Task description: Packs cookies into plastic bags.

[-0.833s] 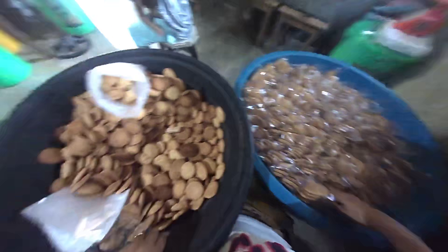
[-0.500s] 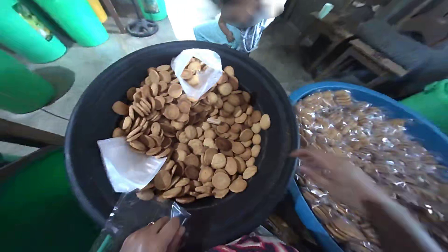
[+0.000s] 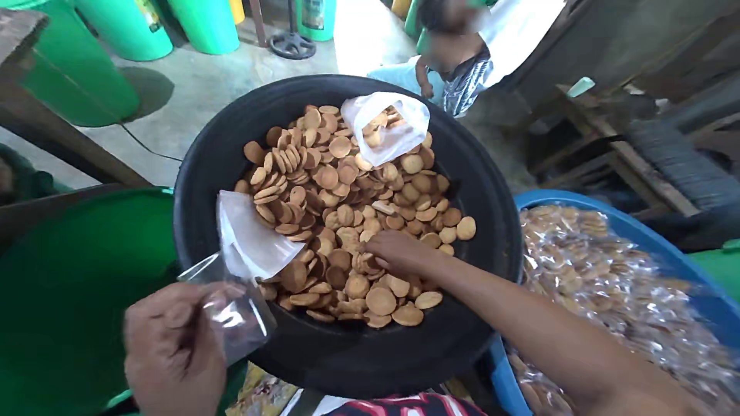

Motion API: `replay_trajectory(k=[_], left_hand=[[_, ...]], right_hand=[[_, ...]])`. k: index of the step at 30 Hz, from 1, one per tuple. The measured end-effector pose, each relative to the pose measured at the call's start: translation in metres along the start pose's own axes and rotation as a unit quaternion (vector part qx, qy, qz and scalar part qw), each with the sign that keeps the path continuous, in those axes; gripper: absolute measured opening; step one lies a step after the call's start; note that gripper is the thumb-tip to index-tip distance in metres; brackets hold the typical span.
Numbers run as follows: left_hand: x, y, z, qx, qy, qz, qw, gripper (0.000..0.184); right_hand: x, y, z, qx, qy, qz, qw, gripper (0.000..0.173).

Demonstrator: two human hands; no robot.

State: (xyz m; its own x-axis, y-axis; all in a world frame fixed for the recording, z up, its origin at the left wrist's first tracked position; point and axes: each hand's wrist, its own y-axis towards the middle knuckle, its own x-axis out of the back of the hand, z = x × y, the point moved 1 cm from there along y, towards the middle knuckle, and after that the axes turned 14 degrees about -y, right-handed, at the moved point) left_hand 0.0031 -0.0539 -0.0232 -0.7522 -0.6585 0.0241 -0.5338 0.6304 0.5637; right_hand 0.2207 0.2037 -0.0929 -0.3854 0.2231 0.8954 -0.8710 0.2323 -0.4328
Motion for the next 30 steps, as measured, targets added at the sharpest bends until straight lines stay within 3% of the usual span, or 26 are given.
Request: replay_trajectory(k=[3,7,11,16,20,25,30], left_hand=[[-0.013,0.001,0.003,-0.053,0.077,0.047,0.995,0.026],[-0.017,-0.005,0.013,-0.082,0.109,0.053,0.989,0.025],[-0.023,-0.011,0.025,-0.082,0.127,0.051,0.987,0.023],[-0.026,-0.011,0.029,-0.069,0.122,0.041,0.989,0.02],[-0.027,-0.012,0.028,-0.06,0.117,0.042,0.99,0.019],[-0.026,-0.013,0.029,-0.057,0.117,0.038,0.991,0.021],[-0.027,-0.014,0.029,-0.065,0.118,0.038,0.99,0.02]], right_hand=[[0.008,0.005,0.006,-0.041,-0.002,0.007,0.999,0.032],[0.013,0.001,0.011,-0.099,-0.039,-0.012,0.994,0.037],[0.005,0.001,0.03,-0.121,-0.058,0.08,0.988,0.064],[0.021,0.007,0.026,-0.175,-0.022,0.107,0.979,0.041],[0.008,0.01,0.028,-0.162,-0.041,0.087,0.982,0.039],[0.024,0.009,0.058,-0.104,0.121,0.115,0.981,0.051],[0.016,0.016,0.078,-0.052,0.082,0.153,0.983,0.045]])
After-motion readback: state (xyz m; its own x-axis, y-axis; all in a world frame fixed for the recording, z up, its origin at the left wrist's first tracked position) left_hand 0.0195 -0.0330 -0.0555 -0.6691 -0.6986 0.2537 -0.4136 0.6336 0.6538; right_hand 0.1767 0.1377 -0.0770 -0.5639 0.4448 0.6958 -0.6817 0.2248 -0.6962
